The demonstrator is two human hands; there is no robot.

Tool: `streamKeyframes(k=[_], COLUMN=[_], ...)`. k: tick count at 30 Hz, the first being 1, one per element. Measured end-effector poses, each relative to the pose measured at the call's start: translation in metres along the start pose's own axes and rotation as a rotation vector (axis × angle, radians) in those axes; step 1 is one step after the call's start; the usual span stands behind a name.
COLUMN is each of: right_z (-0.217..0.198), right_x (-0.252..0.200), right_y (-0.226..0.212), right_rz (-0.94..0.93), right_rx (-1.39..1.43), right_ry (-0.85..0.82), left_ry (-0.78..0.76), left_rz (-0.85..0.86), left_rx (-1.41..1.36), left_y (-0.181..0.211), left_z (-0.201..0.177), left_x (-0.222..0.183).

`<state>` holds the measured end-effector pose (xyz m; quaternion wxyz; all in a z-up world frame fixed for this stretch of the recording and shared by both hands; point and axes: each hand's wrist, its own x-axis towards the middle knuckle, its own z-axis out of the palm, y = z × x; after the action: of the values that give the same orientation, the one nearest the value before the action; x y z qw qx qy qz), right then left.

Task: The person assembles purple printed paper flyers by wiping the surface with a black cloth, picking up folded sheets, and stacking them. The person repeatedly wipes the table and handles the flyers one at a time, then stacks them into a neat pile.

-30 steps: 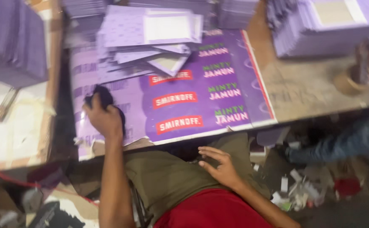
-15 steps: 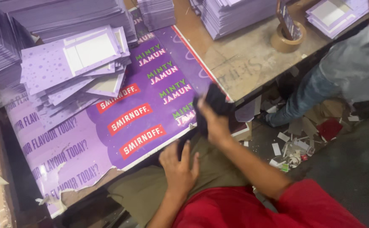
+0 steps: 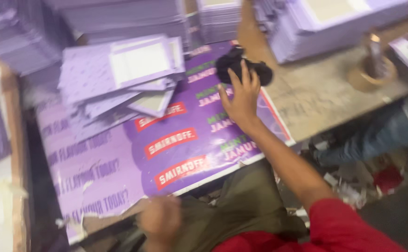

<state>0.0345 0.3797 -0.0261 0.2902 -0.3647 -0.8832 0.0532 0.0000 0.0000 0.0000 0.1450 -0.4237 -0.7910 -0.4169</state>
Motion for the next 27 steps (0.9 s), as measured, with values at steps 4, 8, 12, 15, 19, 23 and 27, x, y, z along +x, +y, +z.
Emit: streamKeyframes(k=[4, 8, 12, 15, 19, 23, 27], right_z=[0.041, 0.059, 0.058, 0.067, 0.07, 0.065, 0.057], right_x=[0.008, 0.083, 0.147, 0.158, 0.156, 0.164, 0.171], right_y=[-0.049, -0.082, -0.1, -0.116, -0.124, -0.128, -0.131], right_rz=[0.36, 0.848, 0.721, 0.559, 0.533, 0.428, 0.534], right_rx=[0.895, 1.265, 1.218, 1.125, 0.882, 0.96, 0.617], right_ry=[-0.373, -0.583, -0.656, -0.811, -0.845, -0.909, -0.879], left_ry=[0.283, 0.326, 0.047, -0.286, -0.309, -0.205, -0.361], left_rz=[-0.27, -0.538, -0.614, -0.762, -0.72, -0.919, -0.983], left_rx=[0.076, -0.04, -0.399, -0.39, -0.243, -0.47, -0.199], left_y=[-0.123, -0.245, -0.275, -0.264, -0.251, -0.248, -0.252], left_z=[-0.042, -0.045, -0.023, 0.008, 0.023, 0.011, 0.018], left_x=[0.119, 0.226, 0.282, 0.304, 0.318, 0.332, 0.339])
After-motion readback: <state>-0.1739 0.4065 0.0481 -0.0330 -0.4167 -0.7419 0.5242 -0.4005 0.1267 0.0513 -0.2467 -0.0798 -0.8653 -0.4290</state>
